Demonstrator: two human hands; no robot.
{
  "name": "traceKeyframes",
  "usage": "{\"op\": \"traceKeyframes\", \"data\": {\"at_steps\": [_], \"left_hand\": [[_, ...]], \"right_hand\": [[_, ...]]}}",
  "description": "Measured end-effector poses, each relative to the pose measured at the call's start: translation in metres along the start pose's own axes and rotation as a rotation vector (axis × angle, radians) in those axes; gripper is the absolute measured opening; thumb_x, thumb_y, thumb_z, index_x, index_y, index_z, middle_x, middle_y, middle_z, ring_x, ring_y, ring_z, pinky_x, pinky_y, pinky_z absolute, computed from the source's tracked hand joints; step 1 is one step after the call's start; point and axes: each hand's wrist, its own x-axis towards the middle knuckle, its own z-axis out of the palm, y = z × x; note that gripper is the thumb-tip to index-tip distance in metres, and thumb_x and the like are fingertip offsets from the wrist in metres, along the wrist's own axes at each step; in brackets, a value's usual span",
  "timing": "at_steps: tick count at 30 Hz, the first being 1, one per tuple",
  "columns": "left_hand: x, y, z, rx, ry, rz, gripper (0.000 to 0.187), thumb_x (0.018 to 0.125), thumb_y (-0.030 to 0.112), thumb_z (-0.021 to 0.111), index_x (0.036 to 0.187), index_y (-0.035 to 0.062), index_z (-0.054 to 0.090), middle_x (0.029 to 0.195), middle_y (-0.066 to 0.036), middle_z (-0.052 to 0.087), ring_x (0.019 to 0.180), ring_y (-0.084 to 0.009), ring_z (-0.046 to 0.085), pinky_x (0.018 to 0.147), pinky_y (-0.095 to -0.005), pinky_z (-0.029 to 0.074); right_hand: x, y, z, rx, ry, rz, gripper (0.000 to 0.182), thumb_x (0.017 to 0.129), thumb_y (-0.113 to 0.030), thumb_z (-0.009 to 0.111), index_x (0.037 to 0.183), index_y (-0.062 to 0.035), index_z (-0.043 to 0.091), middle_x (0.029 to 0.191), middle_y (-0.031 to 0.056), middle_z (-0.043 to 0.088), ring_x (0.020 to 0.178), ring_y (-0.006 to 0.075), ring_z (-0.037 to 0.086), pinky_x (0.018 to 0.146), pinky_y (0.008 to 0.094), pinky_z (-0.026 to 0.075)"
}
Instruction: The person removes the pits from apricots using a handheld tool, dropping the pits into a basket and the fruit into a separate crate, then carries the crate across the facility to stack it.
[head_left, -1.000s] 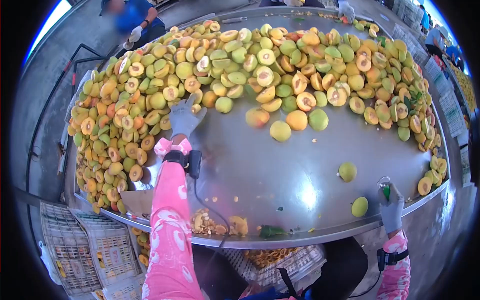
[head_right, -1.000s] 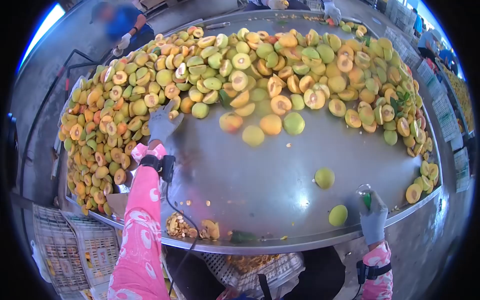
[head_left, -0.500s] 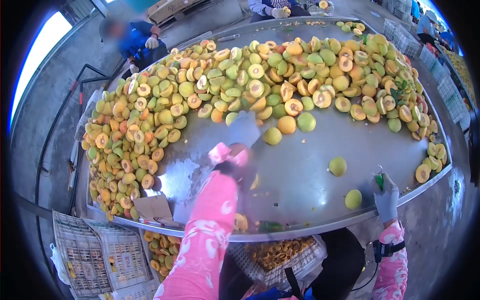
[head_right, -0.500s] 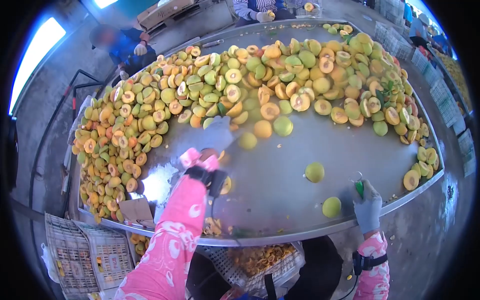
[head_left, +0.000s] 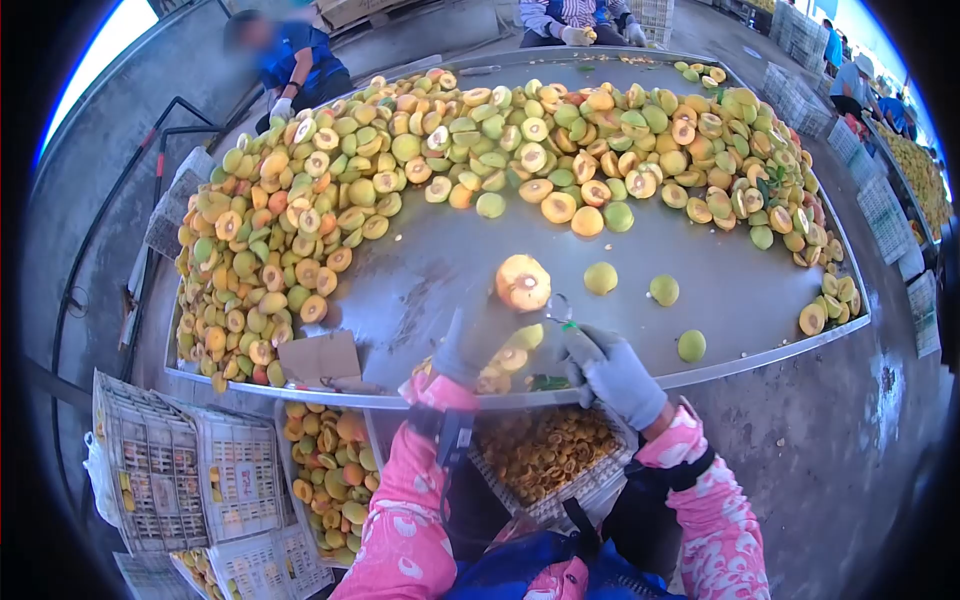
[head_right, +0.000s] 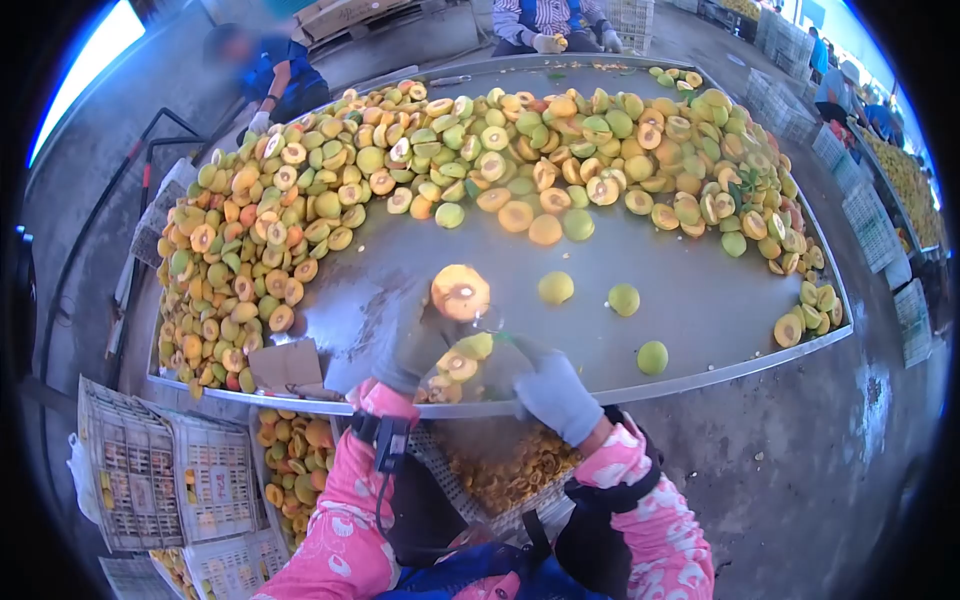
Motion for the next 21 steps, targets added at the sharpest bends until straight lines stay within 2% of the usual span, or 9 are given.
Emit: {"op": "traceKeyframes", "data": {"at_steps": [3, 5, 7, 10, 13, 14, 16, 19, 21], "left_hand": [[-0.039, 0.011, 0.000, 0.462, -0.003, 0.048, 0.041, 0.095, 0.034, 0.051, 0.119, 0.0011, 0.050, 0.110, -0.011, 0.057, 0.098, -0.0218, 0.060, 0.083, -0.0368, 0.052], [-0.048, 0.006, -0.021, 1.137, 0.167, 0.462, 0.039, 0.082, 0.020, 0.070, 0.112, 0.0003, 0.053, 0.097, -0.008, 0.061, 0.094, -0.0209, 0.061, 0.078, -0.0355, 0.050], [-0.060, 0.016, -0.003, 0.889, 0.181, 0.379, 0.038, 0.081, 0.021, 0.070, 0.108, -0.0006, 0.054, 0.097, -0.010, 0.062, 0.092, -0.0201, 0.061, 0.076, -0.0349, 0.050], [-0.070, 0.024, 0.005, 1.028, 0.204, 0.453, 0.027, 0.083, 0.016, 0.065, 0.101, -0.0007, 0.055, 0.094, -0.012, 0.062, 0.086, -0.0229, 0.061, 0.073, -0.0344, 0.049], [-0.077, 0.027, 0.018, 1.486, 0.225, 0.658, 0.020, 0.083, 0.012, 0.060, 0.098, -0.0011, 0.056, 0.093, -0.015, 0.061, 0.082, -0.0260, 0.060, 0.072, -0.0341, 0.048], [-0.077, 0.024, 0.020, 1.424, 0.250, 0.722, 0.019, 0.084, 0.012, 0.058, 0.097, -0.0012, 0.057, 0.092, -0.016, 0.061, 0.081, -0.0271, 0.059, 0.071, -0.0341, 0.048], [-0.079, 0.023, 0.023, 1.360, 0.275, 0.782, 0.018, 0.084, 0.012, 0.056, 0.096, -0.0014, 0.058, 0.090, -0.017, 0.060, 0.080, -0.0283, 0.059, 0.070, -0.0342, 0.048], [-0.083, 0.030, 0.034, 1.511, 0.337, 0.831, 0.021, 0.088, 0.017, 0.053, 0.096, -0.0019, 0.060, 0.089, -0.014, 0.062, 0.081, -0.0248, 0.060, 0.071, -0.0339, 0.048], [-0.091, 0.033, 0.047, 1.081, 0.299, 0.693, 0.026, 0.093, 0.021, 0.049, 0.097, -0.0022, 0.061, 0.089, -0.010, 0.063, 0.082, -0.0192, 0.061, 0.072, -0.0320, 0.049]], "right_hand": [[-0.004, -0.012, 0.037, 0.130, -0.088, 0.116, 0.041, 0.097, -0.036, 0.044, 0.083, 0.0001, 0.057, 0.054, 0.0006, 0.047, 0.038, 0.0078, 0.042, 0.038, 0.0228, 0.036], [-0.004, -0.012, 0.055, 0.101, -0.104, 0.111, 0.043, 0.097, -0.036, 0.044, 0.079, 0.0000, 0.057, 0.052, 0.0007, 0.046, 0.038, 0.0082, 0.042, 0.038, 0.0233, 0.035], [-0.005, -0.011, 0.069, 0.118, -0.104, 0.065, 0.043, 0.097, -0.036, 0.044, 0.077, -0.0006, 0.057, 0.051, 0.0007, 0.046, 0.037, 0.0082, 0.041, 0.037, 0.0235, 0.034], [-0.002, -0.002, 0.085, -0.009, -0.087, -0.176, 0.042, 0.097, -0.035, 0.045, 0.076, -0.0015, 0.057, 0.051, 0.0005, 0.046, 0.038, 0.0081, 0.041, 0.038, 0.0235, 0.033], [0.000, -0.006, 0.100, 0.140, 0.022, -0.154, 0.039, 0.097, -0.033, 0.046, 0.075, -0.0024, 0.057, 0.051, 0.0000, 0.046, 0.038, 0.0074, 0.040, 0.038, 0.0233, 0.032], [0.000, -0.006, 0.101, 0.044, 0.023, -0.095, 0.029, 0.095, -0.025, 0.047, 0.085, -0.0008, 0.058, 0.062, 0.0098, 0.052, 0.052, 0.0197, 0.049, 0.050, 0.0310, 0.038], [-0.001, -0.005, 0.104, -0.052, 0.025, -0.032, 0.021, 0.094, -0.018, 0.048, 0.094, 0.0009, 0.058, 0.072, 0.0195, 0.058, 0.066, 0.0321, 0.058, 0.062, 0.0386, 0.045], [-0.002, -0.009, 0.109, -0.080, 0.061, -0.231, 0.022, 0.094, -0.018, 0.047, 0.098, 0.0005, 0.059, 0.074, 0.0185, 0.059, 0.068, 0.0313, 0.059, 0.061, 0.0377, 0.045], [-0.009, -0.017, 0.108, 0.118, -0.077, -0.118, 0.032, 0.097, -0.033, 0.044, 0.086, -0.0041, 0.054, 0.058, 0.0048, 0.047, 0.047, 0.0164, 0.043, 0.045, 0.0306, 0.035]]}}
